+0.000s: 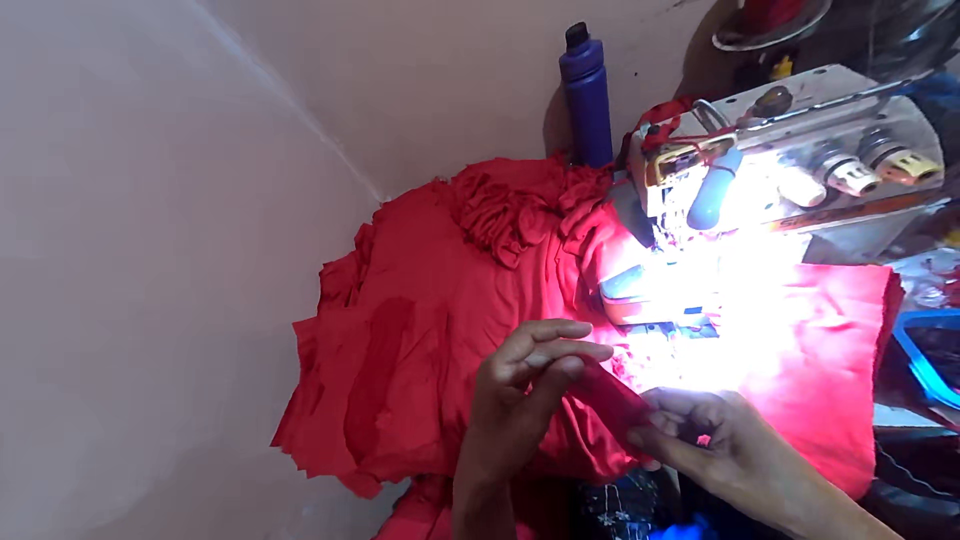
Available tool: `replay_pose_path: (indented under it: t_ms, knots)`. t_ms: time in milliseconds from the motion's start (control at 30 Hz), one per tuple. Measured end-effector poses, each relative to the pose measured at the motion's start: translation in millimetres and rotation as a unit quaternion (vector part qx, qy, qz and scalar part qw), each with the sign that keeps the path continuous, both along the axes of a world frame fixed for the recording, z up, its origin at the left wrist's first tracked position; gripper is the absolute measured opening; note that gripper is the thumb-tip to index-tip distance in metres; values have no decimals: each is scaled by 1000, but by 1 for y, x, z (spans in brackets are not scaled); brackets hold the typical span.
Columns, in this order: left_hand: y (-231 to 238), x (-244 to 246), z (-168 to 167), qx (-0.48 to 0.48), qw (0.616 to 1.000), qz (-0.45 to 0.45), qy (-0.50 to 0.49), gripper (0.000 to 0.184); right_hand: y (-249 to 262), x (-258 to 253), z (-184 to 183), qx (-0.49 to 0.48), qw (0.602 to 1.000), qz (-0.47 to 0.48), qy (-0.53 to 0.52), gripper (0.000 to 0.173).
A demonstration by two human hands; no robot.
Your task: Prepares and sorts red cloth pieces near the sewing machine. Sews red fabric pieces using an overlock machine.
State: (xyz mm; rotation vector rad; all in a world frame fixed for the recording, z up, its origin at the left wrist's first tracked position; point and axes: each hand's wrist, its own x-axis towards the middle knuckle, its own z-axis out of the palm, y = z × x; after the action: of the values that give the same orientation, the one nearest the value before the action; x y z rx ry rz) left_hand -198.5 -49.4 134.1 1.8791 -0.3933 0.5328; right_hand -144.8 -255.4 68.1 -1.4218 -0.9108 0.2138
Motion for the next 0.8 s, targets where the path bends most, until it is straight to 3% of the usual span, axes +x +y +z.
replay_pose_path:
  t_ms: [267, 367, 467, 533, 633, 800]
  knots:
    - [-16, 64, 17, 39, 995, 59, 67, 31, -9, 29, -1, -47, 966, -200, -154, 25]
    - [-25, 103, -1, 59, 991, 102, 67, 37, -9, 44, -9, -97, 945, -276, -148, 25]
    - [-35, 139, -38, 120, 982, 141, 29, 27, -9, 56, -19, -151, 938, -301, -77, 26]
    - [-44, 150, -54, 156, 968, 196, 27, 18, -9, 56, -20, -178, 939, -292, -31, 32]
    - [-60, 147, -59, 222, 936, 272, 2, 23, -9, 51, -19, -187, 940, -286, 8, 34]
    - [-88, 122, -76, 351, 869, 338, -88, 15, -12, 42, -31, -139, 947, -289, -11, 29]
